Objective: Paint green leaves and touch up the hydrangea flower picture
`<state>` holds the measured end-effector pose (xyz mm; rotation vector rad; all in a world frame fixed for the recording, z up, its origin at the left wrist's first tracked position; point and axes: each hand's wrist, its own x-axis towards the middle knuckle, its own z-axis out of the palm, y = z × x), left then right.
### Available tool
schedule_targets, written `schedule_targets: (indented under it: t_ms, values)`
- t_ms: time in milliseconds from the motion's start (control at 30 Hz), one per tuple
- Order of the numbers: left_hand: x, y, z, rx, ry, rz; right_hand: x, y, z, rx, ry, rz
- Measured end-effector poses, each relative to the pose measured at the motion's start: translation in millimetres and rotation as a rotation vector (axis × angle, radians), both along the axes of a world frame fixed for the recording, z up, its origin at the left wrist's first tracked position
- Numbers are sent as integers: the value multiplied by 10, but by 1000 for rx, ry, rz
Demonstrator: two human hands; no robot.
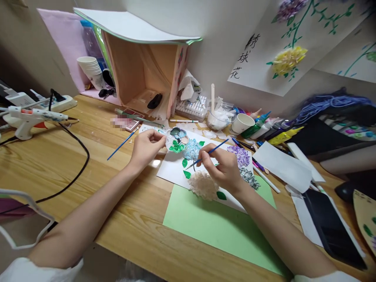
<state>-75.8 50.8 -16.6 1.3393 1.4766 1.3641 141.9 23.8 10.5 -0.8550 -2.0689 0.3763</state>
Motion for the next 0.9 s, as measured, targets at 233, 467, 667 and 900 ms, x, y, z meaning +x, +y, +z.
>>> schedule_targets:
  t_ms: [233,467,667,900]
  values:
    - [-3,4,-3,35,45,11,-47,17,-119,93,-114,39]
    - [1,2,2,54,81,16,-58,16,-120,111,-127,50]
    - [-2,1,3,53,105,17,-59,10,-129,111,-108,60]
    - [-1,6,-9,58,86,8,-65,22,-146,124,-117,47]
